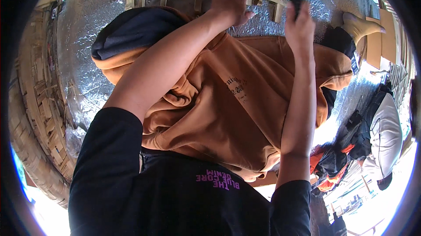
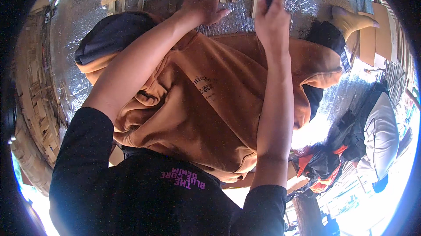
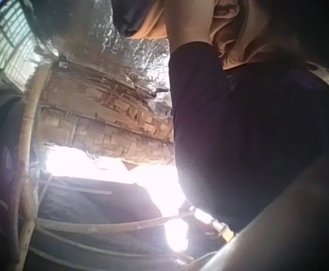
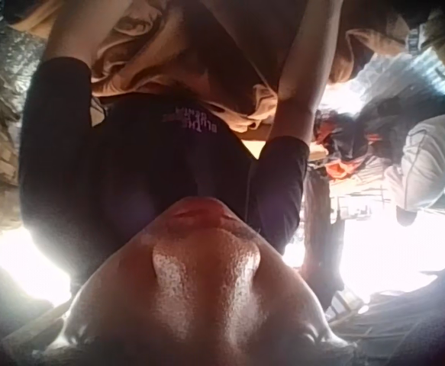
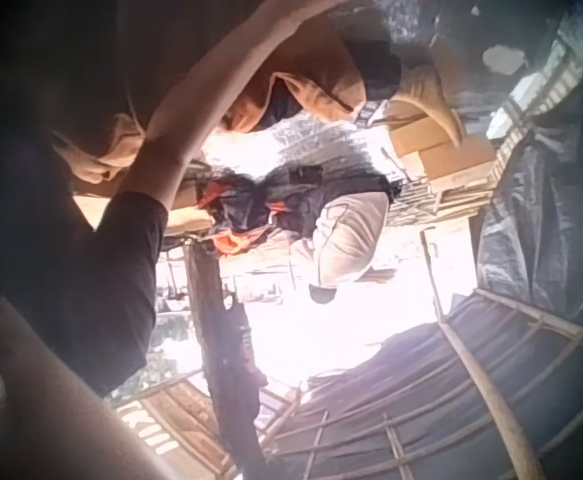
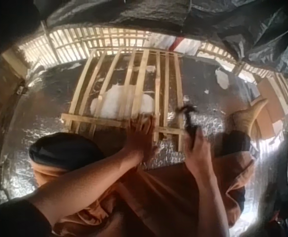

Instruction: The person constructs a wooden frame by positioning thin wood strips into a grid and hammering small nails into the joints to secure them.

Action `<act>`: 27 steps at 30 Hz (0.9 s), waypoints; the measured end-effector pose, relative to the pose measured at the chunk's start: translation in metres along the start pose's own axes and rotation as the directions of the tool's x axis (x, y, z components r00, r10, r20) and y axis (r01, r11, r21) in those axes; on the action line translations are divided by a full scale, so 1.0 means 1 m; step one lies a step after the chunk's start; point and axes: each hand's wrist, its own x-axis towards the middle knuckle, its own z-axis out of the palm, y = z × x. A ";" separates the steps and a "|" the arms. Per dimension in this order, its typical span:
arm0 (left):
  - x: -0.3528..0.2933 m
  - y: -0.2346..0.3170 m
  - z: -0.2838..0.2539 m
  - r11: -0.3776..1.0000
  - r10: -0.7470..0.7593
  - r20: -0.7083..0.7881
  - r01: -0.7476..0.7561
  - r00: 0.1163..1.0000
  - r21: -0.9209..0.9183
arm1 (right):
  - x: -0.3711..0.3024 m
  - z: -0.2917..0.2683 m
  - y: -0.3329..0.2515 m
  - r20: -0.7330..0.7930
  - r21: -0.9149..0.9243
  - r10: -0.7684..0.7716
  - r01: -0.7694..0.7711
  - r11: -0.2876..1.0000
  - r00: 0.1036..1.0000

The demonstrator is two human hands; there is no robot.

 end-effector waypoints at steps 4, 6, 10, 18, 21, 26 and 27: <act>0.002 -0.010 0.035 0.973 -0.051 -0.312 0.118 0.949 0.199 | 0.002 0.000 -0.008 0.127 0.041 0.004 -0.009 0.999 0.992; -0.004 -0.012 0.004 0.999 -0.027 -0.092 0.024 0.995 -0.032 | 0.009 -0.008 -0.008 0.157 0.304 0.109 -0.153 0.940 0.982; -0.003 -0.008 0.004 1.000 -0.020 -0.059 0.020 0.998 -0.004 | 0.011 0.007 0.007 0.112 0.106 0.057 -0.069 0.992 0.992; -0.005 -0.008 -0.003 0.998 -0.053 0.026 0.052 0.998 0.029 | 0.007 0.000 -0.001 0.070 0.389 0.112 -0.130 0.912 0.991; -0.003 -0.006 -0.005 1.000 -0.021 0.063 0.021 0.998 -0.003 | 0.016 -0.001 0.008 0.322 -0.076 0.004 0.021 0.997 0.947; -0.008 -0.009 0.007 0.999 -0.053 -0.014 0.053 0.998 0.006 | 0.012 -0.009 -0.011 0.134 0.306 0.057 -0.096 0.947 0.989; -0.006 -0.010 0.004 0.999 -0.049 -0.070 0.049 0.996 -0.005 | 0.013 -0.009 -0.010 0.124 0.306 0.058 -0.093 0.948 0.991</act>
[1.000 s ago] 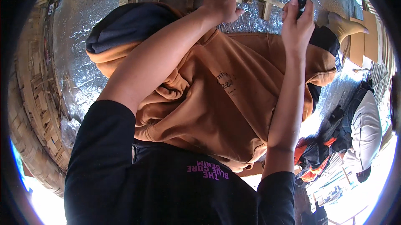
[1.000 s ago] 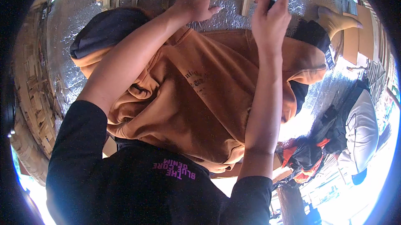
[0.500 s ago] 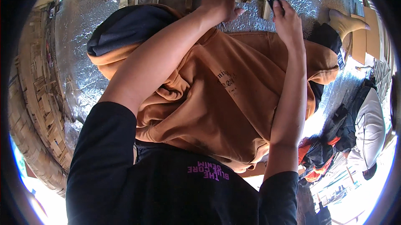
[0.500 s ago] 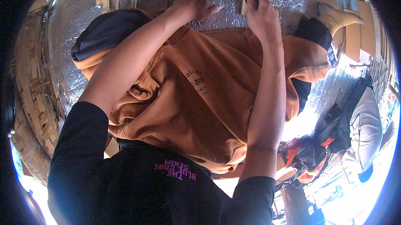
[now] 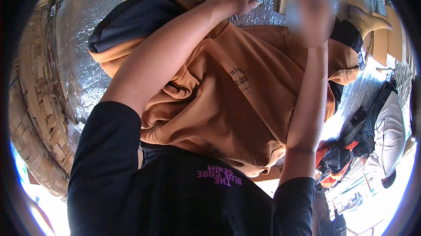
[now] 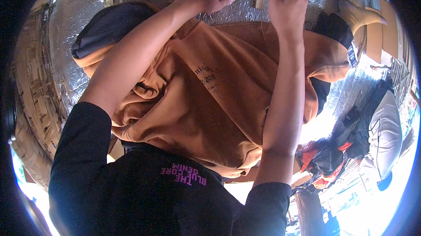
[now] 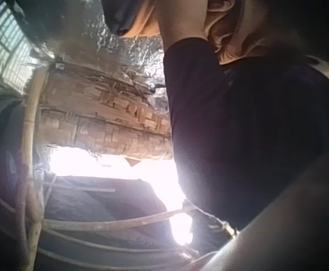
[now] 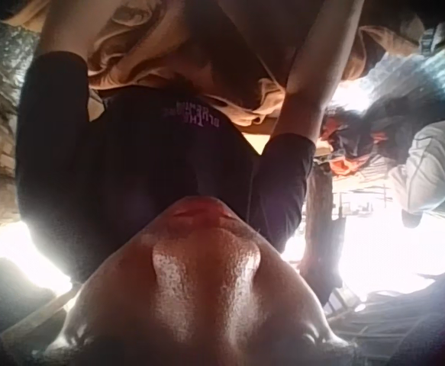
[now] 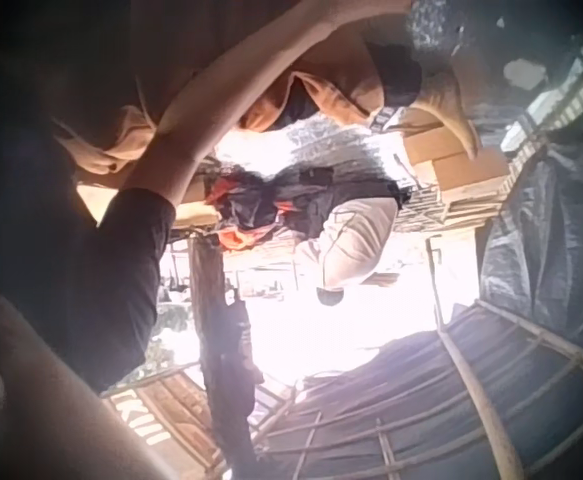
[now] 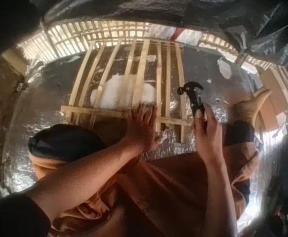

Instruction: The person constructs a wooden frame by positioning thin wood strips into a grid and hammering small nails into the joints to secure them.

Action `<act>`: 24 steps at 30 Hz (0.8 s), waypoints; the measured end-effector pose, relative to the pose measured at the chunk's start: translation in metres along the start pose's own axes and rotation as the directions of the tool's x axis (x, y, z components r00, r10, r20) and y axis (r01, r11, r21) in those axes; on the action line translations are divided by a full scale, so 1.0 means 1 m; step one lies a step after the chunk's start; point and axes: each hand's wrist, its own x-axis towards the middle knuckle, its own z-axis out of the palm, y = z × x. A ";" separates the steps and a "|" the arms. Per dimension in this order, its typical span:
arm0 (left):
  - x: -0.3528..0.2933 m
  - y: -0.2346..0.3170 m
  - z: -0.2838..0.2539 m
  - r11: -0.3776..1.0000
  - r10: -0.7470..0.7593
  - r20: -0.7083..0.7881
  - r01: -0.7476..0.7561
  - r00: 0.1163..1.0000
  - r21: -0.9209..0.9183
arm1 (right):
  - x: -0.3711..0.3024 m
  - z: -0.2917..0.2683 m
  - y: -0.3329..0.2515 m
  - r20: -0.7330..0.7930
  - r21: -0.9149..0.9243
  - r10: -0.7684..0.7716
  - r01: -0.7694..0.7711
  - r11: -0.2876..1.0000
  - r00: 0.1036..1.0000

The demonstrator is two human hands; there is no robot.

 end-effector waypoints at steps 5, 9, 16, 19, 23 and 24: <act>0.003 0.004 -0.005 0.998 0.035 0.059 -0.038 0.998 0.048 | -0.003 0.002 0.003 0.103 -0.401 -0.008 0.048 0.915 0.995; 0.001 -0.005 0.004 0.999 0.042 -0.045 -0.043 0.998 -0.012 | -0.007 0.001 -0.015 0.049 -0.292 -0.039 0.052 0.955 0.998; 0.002 0.000 0.010 0.996 0.002 0.055 -0.007 0.998 0.087 | -0.009 0.002 -0.012 0.156 -0.512 -0.047 0.121 0.850 0.987; -0.002 -0.006 0.017 0.995 0.033 -0.184 -0.049 0.982 -0.082 | -0.005 -0.002 -0.019 -0.021 -0.175 -0.043 0.038 0.984 0.999; 0.003 0.002 0.009 1.000 0.023 -0.081 -0.024 0.996 -0.008 | -0.004 -0.003 0.001 0.176 -0.538 0.016 0.082 0.839 0.984; 0.002 0.003 0.009 0.999 0.013 -0.031 -0.014 0.999 -0.030 | -0.004 -0.003 0.001 0.180 -0.538 0.019 0.082 0.839 0.983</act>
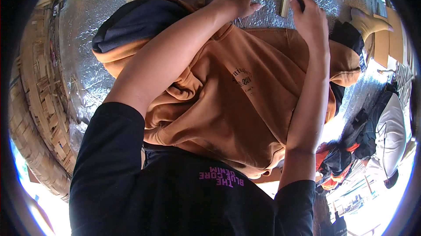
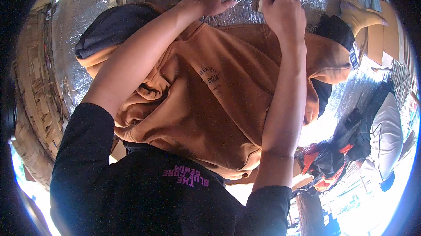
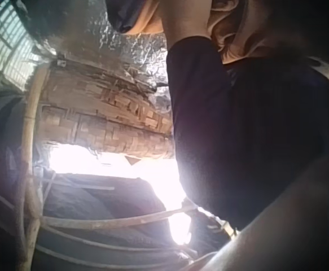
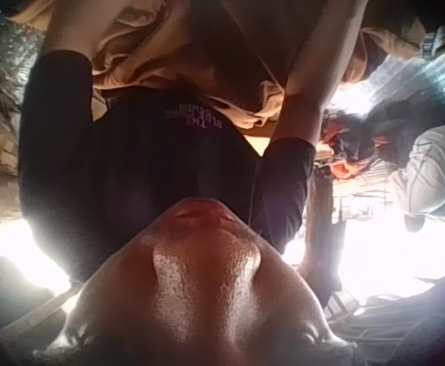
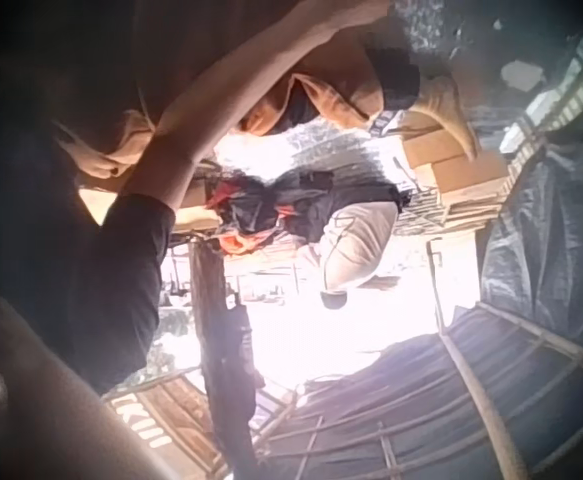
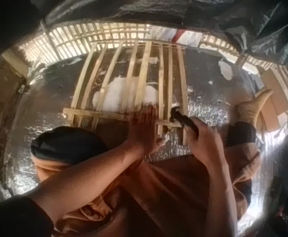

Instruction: The person constructs a wooden frame by positioning thin wood strips into a grid and hammering small nails into the joints to secure them.

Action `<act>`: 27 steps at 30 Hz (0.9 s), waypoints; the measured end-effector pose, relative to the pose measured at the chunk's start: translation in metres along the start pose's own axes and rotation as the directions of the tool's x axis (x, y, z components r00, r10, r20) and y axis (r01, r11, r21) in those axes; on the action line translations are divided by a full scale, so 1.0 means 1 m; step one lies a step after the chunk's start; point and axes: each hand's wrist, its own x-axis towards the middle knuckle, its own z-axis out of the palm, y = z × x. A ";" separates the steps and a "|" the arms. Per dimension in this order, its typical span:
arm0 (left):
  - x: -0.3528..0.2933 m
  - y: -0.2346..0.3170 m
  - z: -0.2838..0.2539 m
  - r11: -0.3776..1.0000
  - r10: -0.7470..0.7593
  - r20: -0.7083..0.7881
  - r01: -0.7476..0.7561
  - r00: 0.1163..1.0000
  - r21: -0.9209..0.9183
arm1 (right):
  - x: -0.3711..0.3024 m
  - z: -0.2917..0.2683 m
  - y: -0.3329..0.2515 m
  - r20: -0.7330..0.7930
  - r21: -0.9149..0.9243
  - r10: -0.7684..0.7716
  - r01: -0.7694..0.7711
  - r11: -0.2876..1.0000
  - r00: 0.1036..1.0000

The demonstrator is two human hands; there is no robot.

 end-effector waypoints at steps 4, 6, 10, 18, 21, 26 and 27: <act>-0.004 -0.008 0.002 1.000 0.000 -0.060 0.000 0.998 0.002 | -0.003 -0.011 -0.012 -0.128 0.353 0.082 -0.031 0.935 0.988; -0.004 -0.010 -0.001 1.000 -0.010 -0.038 0.010 0.999 0.021 | 0.000 -0.001 -0.012 -0.355 0.265 -0.066 0.168 0.950 0.932; -0.002 0.000 -0.012 0.994 0.015 0.099 -0.025 0.995 0.102 | -0.005 0.016 0.008 -0.049 -0.009 0.012 -0.013 1.000 0.999; 0.003 -0.004 0.003 0.999 -0.006 0.026 0.004 1.000 0.053 | -0.018 0.021 0.010 -0.255 0.174 -0.008 0.054 0.983 0.967; 0.009 -0.005 0.013 0.989 -0.003 -0.028 0.007 1.000 0.148 | -0.022 0.022 0.006 -0.013 0.013 0.025 -0.025 1.000 1.000; 0.000 -0.008 -0.002 0.996 0.004 0.055 -0.008 0.998 0.085 | -0.013 0.012 -0.017 -0.234 0.353 -0.030 0.114 0.929 0.972; -0.010 0.000 0.001 0.960 -0.053 -0.195 0.104 0.979 0.258 | -0.011 0.013 -0.019 -0.243 0.350 -0.028 0.115 0.930 0.970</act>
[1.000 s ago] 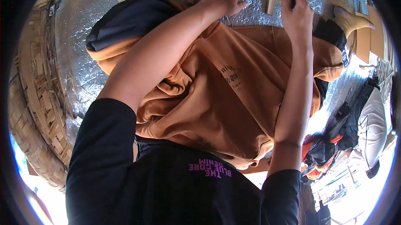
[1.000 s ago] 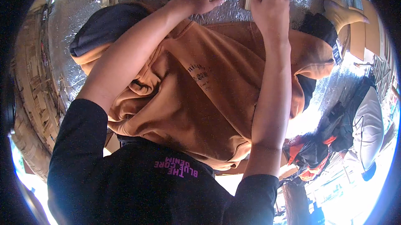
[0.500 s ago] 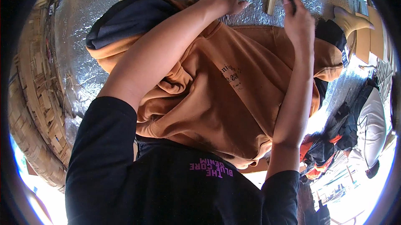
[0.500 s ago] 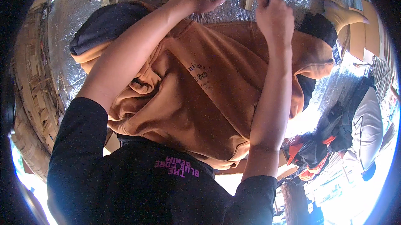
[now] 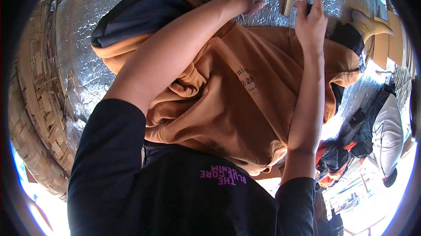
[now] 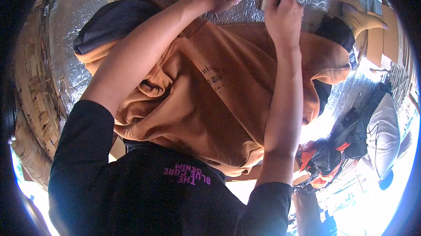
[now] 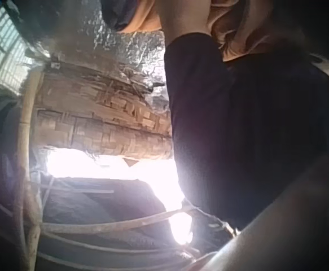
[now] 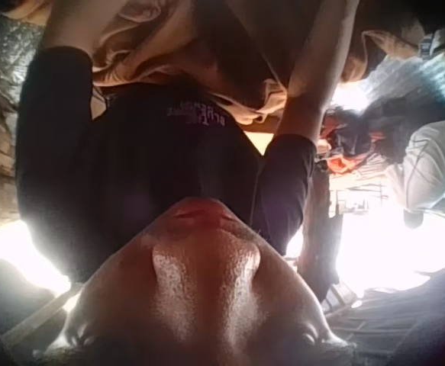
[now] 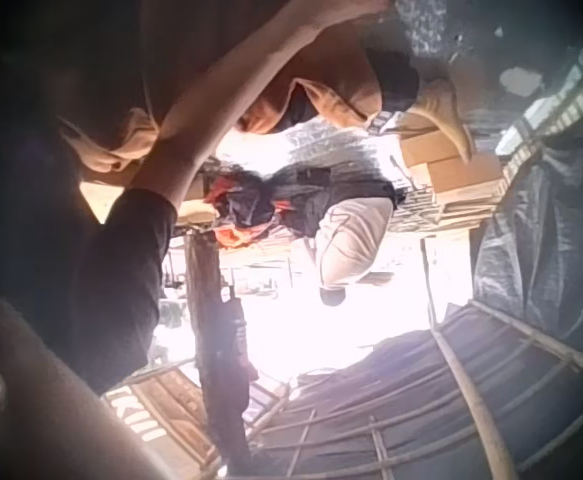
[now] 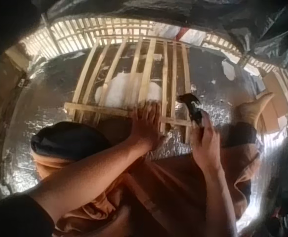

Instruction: The person constructs a wooden frame by positioning thin wood strips into a grid and hammering small nails into the joints to secure them.

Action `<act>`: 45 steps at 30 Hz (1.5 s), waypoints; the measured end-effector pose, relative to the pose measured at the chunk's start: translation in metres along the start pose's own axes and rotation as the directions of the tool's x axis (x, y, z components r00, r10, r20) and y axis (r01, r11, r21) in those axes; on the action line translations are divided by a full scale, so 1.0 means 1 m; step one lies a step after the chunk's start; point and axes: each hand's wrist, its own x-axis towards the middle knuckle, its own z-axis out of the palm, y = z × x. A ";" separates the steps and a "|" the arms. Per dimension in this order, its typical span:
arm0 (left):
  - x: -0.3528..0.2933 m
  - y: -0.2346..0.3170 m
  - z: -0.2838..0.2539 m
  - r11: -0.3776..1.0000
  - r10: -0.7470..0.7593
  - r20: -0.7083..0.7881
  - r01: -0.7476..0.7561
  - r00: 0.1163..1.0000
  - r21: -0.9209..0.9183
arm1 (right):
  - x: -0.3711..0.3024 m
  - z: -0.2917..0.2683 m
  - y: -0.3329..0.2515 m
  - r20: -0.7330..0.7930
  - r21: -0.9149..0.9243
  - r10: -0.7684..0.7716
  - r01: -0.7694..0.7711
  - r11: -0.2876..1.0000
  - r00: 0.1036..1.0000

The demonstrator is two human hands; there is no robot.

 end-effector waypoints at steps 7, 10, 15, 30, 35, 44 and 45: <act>0.008 -0.006 -0.006 0.983 0.140 0.325 -0.093 0.935 -0.156 | -0.002 -0.002 -0.009 0.135 -0.272 0.058 -0.019 0.962 0.989; 0.012 -0.009 0.002 0.964 0.115 0.144 -0.076 0.983 -0.254 | 0.004 -0.003 -0.012 -0.072 -0.024 -0.063 0.062 0.998 0.995; 0.011 -0.005 -0.001 0.964 0.132 0.233 -0.071 0.964 -0.256 | 0.000 -0.005 0.014 0.177 -0.297 0.036 0.018 0.955 0.984; 0.007 -0.011 0.012 0.950 0.097 0.099 -0.063 0.990 -0.305 | 0.003 -0.008 -0.011 0.043 -0.066 0.048 -0.046 0.997 0.998; 0.014 -0.001 -0.013 0.977 0.164 0.267 -0.120 0.950 -0.175 | 0.000 -0.004 0.023 0.150 -0.347 0.078 -0.021 0.938 0.986; 0.012 -0.004 0.000 0.957 0.157 0.168 -0.107 0.973 -0.271 | -0.003 -0.014 0.012 0.124 -0.296 0.034 0.005 0.955 0.992; 0.014 -0.008 0.003 0.959 0.148 0.174 -0.098 0.974 -0.267 | -0.001 -0.014 0.007 0.165 -0.313 0.094 -0.038 0.949 0.982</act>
